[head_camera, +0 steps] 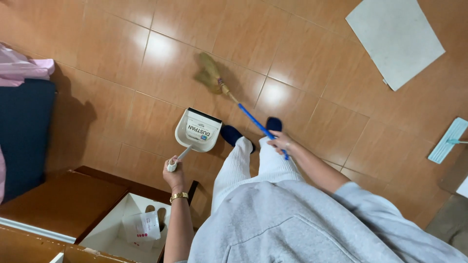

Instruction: The person sweeps a tiled floor using a broom and dustpan, moving around furniture and collecting debris into the dustpan. The person navigates around chairs, a bed, and a wooden cabinet while sweeping.

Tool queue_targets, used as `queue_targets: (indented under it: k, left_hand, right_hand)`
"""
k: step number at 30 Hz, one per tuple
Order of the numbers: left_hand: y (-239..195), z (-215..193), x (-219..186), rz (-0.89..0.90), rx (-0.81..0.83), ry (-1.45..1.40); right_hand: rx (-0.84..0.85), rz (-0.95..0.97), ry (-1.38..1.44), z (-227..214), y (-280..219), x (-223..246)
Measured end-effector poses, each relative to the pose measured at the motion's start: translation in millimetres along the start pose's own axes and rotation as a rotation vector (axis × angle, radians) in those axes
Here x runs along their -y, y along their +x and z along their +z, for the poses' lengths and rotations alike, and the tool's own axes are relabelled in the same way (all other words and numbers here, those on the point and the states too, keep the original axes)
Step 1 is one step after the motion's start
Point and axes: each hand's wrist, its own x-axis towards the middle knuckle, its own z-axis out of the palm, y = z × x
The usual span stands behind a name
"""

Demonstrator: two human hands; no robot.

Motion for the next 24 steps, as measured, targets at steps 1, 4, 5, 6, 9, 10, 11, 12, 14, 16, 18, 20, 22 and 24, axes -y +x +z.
queue_targets:
  k: [1,4,5,6,9,10,11,12,14,16,18,20,22,24]
  left_hand:
    - [-2.7,1.0,-3.5,0.003,-0.009,-0.004]
    - [-5.8,12.2,-0.3,0.041,-0.027,0.076]
    - [-0.2,19.2,11.3,0.043,-0.047,0.044]
    - [4.6,29.3,22.6,0.045,-0.064,0.013]
    - [-11.8,51.1,6.3,0.08,-0.081,-0.005]
    - [-22.8,54.9,-8.1,0.085,-0.08,-0.005]
    - [-34.3,60.3,-23.3,0.098,-0.081,-0.024]
    - [-43.2,69.6,-40.0,0.117,-0.07,-0.043]
    - [-46.0,83.5,-68.1,0.121,-0.051,-0.065]
    - [-39.4,102.6,-82.7,0.118,-0.031,-0.081]
    - [-27.4,124.8,-83.9,0.137,-0.051,-0.151]
    - [-29.2,137.9,-103.8,0.162,-0.039,-0.174]
    - [-25.6,155.2,-112.4,0.189,-0.029,-0.207]
    - [-19.1,169.6,-108.3,0.222,-0.033,-0.226]
  right_hand:
    - [0.006,-0.007,-0.005,-20.5,-9.9,-9.3]
    - [-0.183,-0.103,-0.085,-83.8,-47.6,-18.5]
    - [-0.246,-0.094,-0.069,-101.7,-68.3,-12.6]
    - [-0.313,-0.083,-0.052,-122.8,-89.4,-7.4]
    - [-0.442,-0.007,-0.053,-215.5,-51.2,-63.1]
    - [-0.442,-0.01,-0.049,-241.3,-38.8,-70.2]
    - [-0.521,0.024,-0.001,-268.7,-26.0,-76.7]
    - [-0.608,0.059,0.058,-296.9,-15.2,-85.7]
    - [-0.665,0.076,0.105,-337.3,13.0,-77.7]
    - [-0.721,0.104,0.15,-361.2,42.6,-74.4]
    - [-0.557,-0.039,0.411,-368.8,72.8,-74.9]
    - [-0.453,-0.084,0.435,-319.1,67.7,-36.5]
    - [-0.351,-0.142,0.455,-265.6,70.4,6.0]
    - [-0.263,-0.038,0.197,-202.8,79.4,48.4]
